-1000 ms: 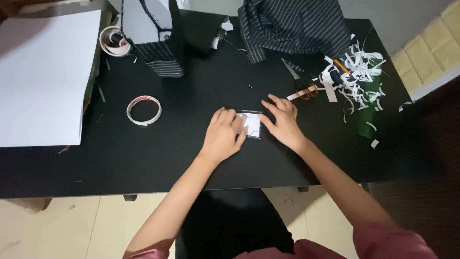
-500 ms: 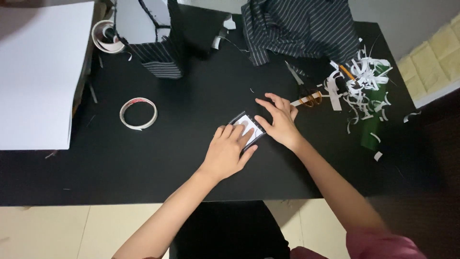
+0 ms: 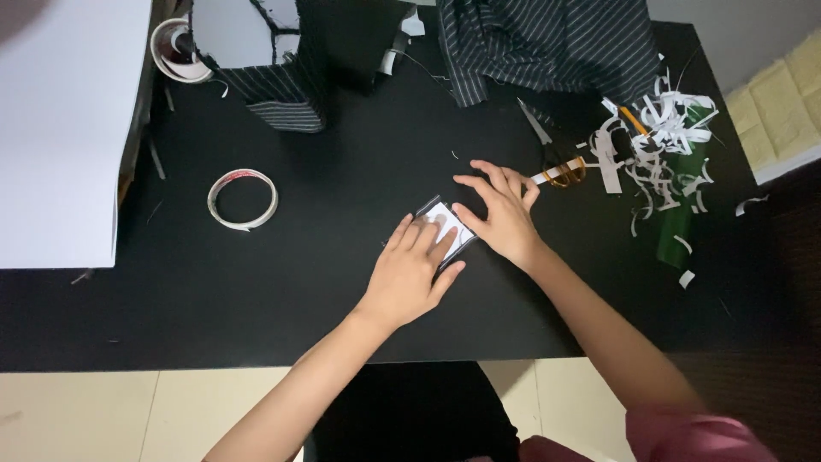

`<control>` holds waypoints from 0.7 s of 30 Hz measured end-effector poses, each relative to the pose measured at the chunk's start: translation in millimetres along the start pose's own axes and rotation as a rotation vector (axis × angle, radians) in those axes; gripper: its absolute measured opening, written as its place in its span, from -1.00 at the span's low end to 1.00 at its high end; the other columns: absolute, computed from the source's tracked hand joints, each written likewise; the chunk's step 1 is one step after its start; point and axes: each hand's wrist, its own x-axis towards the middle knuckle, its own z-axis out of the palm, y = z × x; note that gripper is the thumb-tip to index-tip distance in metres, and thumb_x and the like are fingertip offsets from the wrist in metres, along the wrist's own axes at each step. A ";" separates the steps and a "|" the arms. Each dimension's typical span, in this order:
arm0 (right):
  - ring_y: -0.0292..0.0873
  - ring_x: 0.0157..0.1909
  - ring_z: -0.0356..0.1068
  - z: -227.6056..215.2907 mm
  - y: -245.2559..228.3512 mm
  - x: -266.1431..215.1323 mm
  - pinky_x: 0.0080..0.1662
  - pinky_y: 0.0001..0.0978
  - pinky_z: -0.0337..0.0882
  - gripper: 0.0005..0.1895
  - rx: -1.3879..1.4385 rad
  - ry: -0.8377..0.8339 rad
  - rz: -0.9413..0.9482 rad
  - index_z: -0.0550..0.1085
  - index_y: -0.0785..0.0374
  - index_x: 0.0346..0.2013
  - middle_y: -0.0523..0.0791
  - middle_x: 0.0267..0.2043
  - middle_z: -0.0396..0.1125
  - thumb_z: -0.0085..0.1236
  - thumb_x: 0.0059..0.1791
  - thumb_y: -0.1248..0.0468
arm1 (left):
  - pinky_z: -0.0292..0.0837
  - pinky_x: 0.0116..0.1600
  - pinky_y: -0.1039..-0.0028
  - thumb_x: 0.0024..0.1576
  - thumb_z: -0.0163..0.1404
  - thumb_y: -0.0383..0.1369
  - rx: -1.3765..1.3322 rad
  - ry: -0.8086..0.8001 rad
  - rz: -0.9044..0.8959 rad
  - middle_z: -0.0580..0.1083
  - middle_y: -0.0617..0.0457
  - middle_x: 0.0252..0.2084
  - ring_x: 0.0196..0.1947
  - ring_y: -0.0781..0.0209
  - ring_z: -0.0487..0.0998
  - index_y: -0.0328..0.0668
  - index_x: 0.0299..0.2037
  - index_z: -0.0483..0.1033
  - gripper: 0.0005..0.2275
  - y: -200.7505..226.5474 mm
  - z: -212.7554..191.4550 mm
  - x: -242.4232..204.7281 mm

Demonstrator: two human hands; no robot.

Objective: Cutting a piece of striped fabric to size and adhering it to a white card template using tape.

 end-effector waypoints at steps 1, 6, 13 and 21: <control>-0.03 0.26 -0.09 -0.4 0.5 1.7 0.18 0.17 -0.31 -0.59 0.001 0.002 -0.001 0.29 -0.14 0.13 -0.20 0.27 -0.03 0.00 -0.02 0.01 | -0.05 0.32 0.11 0.19 -0.24 -0.09 0.002 0.001 0.001 0.39 -0.18 -0.07 0.05 -0.07 0.34 -0.27 0.09 0.40 -0.56 0.5 -0.3 -1.0; -0.11 0.27 -0.08 -6.3 -1.8 12.7 0.19 0.21 -0.29 -0.65 0.062 -0.048 0.024 0.32 -0.15 0.09 -0.24 0.23 0.03 -0.04 0.01 0.01 | 0.00 0.32 0.10 0.21 -0.25 -0.10 -0.003 -0.010 -0.048 0.38 -0.20 -0.06 0.09 -0.12 0.34 -0.28 0.09 0.40 -0.57 0.7 -8.5 1.5; -0.08 0.25 -0.12 -1.4 -9.5 47.3 0.20 0.20 -0.36 -0.59 0.045 -0.021 -0.011 0.26 -0.14 0.11 -0.18 0.18 -0.02 -0.09 0.01 -0.11 | -0.03 0.35 0.13 0.21 -0.33 -0.02 0.021 -0.067 -0.140 0.32 -0.20 0.05 0.19 -0.13 0.26 -0.26 0.15 0.34 -0.50 -16.0 -2.7 29.3; 0.01 0.34 -0.20 -7.2 -15.7 67.8 0.22 0.25 -0.46 -0.54 0.015 -0.099 0.071 0.21 -0.32 0.20 -0.08 0.32 -0.14 -0.12 0.00 -0.12 | -0.06 0.37 0.12 0.22 -0.35 -0.02 0.067 -0.062 -0.142 0.29 -0.17 0.07 0.22 -0.12 0.21 -0.26 0.19 0.29 -0.49 -27.6 6.7 31.2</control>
